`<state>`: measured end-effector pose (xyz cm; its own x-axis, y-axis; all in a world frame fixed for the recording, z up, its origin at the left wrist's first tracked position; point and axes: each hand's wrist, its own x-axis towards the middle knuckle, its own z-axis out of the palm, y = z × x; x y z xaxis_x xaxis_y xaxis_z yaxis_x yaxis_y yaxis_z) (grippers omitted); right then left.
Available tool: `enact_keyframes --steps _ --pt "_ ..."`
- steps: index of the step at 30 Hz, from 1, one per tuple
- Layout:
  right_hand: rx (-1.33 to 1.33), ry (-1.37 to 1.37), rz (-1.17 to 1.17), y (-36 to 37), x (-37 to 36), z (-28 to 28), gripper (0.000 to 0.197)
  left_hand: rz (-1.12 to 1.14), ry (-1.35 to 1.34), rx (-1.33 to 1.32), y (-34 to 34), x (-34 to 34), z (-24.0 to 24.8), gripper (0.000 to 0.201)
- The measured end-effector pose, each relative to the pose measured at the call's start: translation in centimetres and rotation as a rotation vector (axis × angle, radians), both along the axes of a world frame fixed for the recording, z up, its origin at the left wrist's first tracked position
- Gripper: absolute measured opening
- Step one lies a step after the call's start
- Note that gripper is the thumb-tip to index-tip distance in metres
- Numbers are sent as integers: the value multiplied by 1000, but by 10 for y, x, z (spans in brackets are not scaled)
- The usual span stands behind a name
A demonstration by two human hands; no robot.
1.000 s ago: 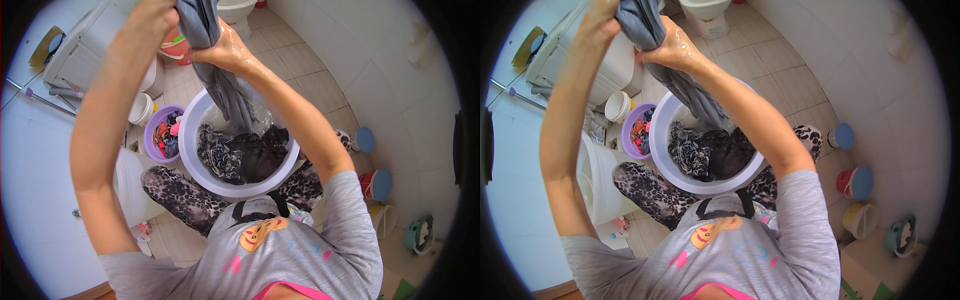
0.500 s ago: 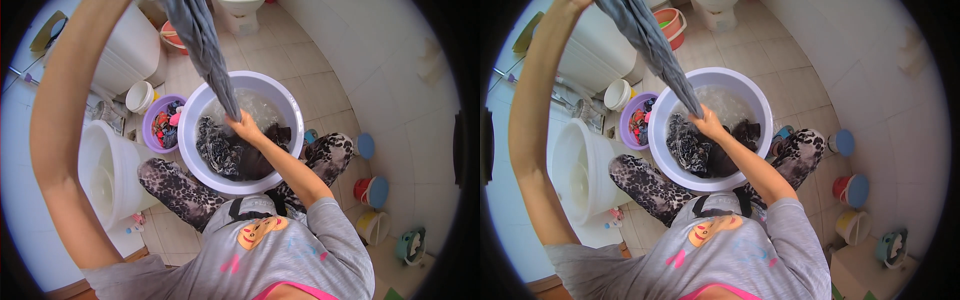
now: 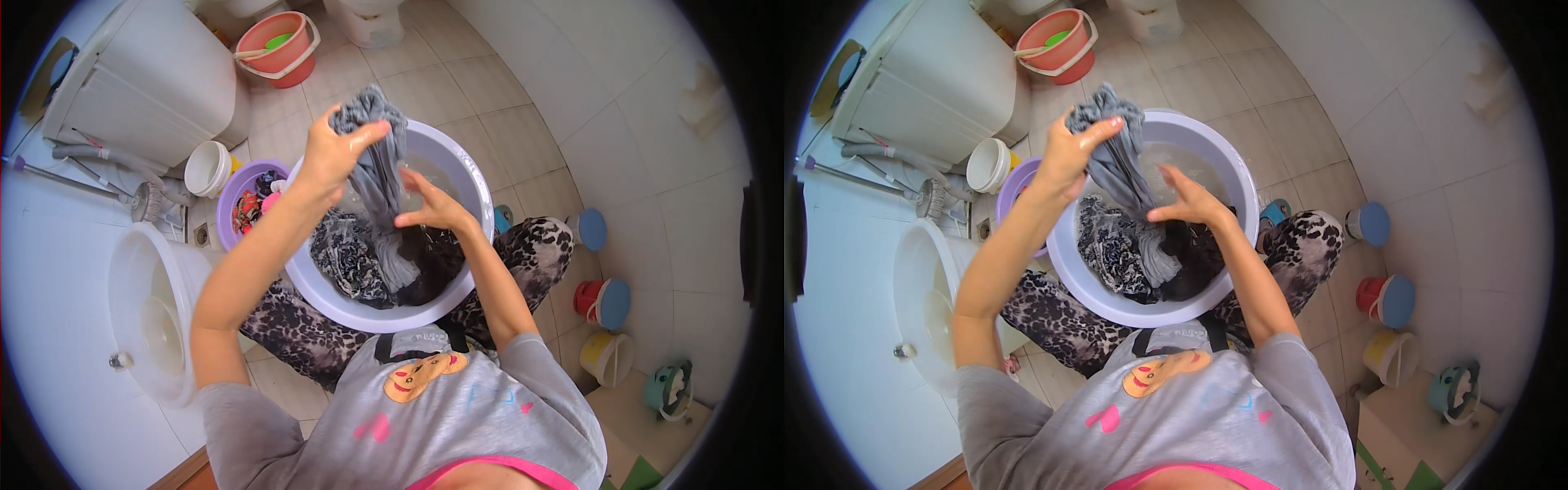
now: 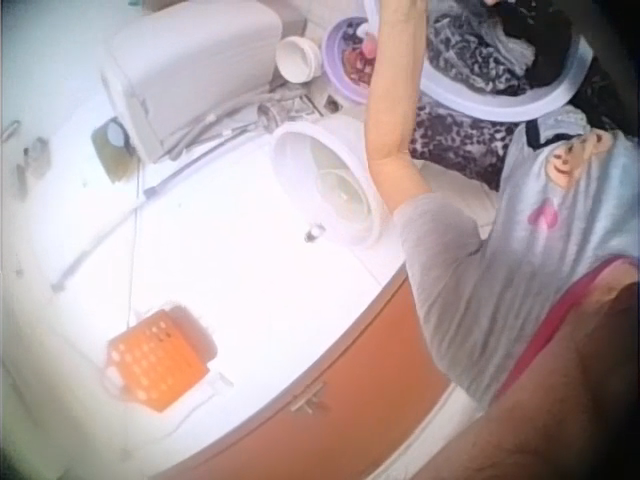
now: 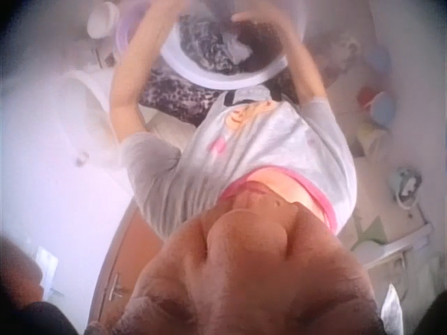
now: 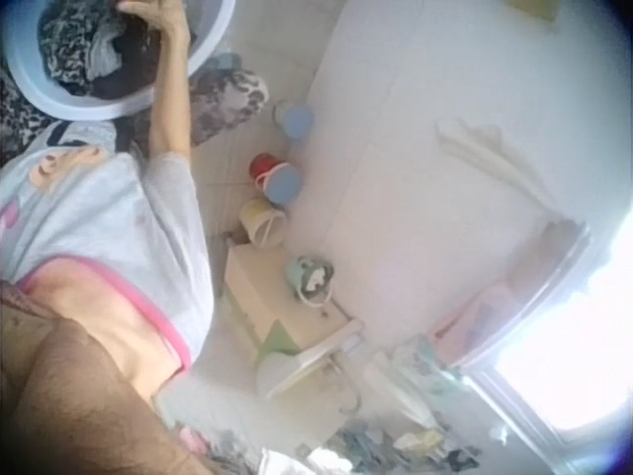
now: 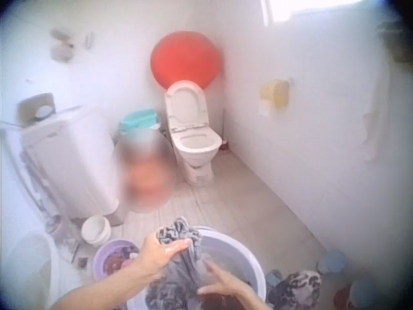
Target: The person washes dark-colored clothes in a white bucket of soapy water using a pink brush and by rubbing the fabric together by hand.
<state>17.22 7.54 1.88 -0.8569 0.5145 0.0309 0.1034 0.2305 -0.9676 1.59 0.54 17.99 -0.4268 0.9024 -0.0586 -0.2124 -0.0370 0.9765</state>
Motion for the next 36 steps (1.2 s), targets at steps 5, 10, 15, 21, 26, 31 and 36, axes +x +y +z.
enact_keyframes --steps 5,10,15,21,26,31,36 --pt "-223 123 70 -16 -54 -24 82 242 -215 144 18 -27 -80 42" --pt "-60 -210 -616 11 -51 -58 68 379 13 -205 14 -46 -212 53" --pt "625 -410 -147 -8 -42 -83 56 362 984 -498 -4 -22 -260 58" --pt "375 -237 -744 -14 -72 -96 33 380 94 -480 -1 -40 -281 73" --pt "383 87 -306 -86 -71 -13 32 275 -510 -407 0 -44 -243 57" --pt "606 -118 -454 -34 -80 -29 22 178 -162 -146 9 -9 -268 37" --pt "580 202 -602 -35 -84 3 14 -181 -800 -43 2 -20 -272 33"
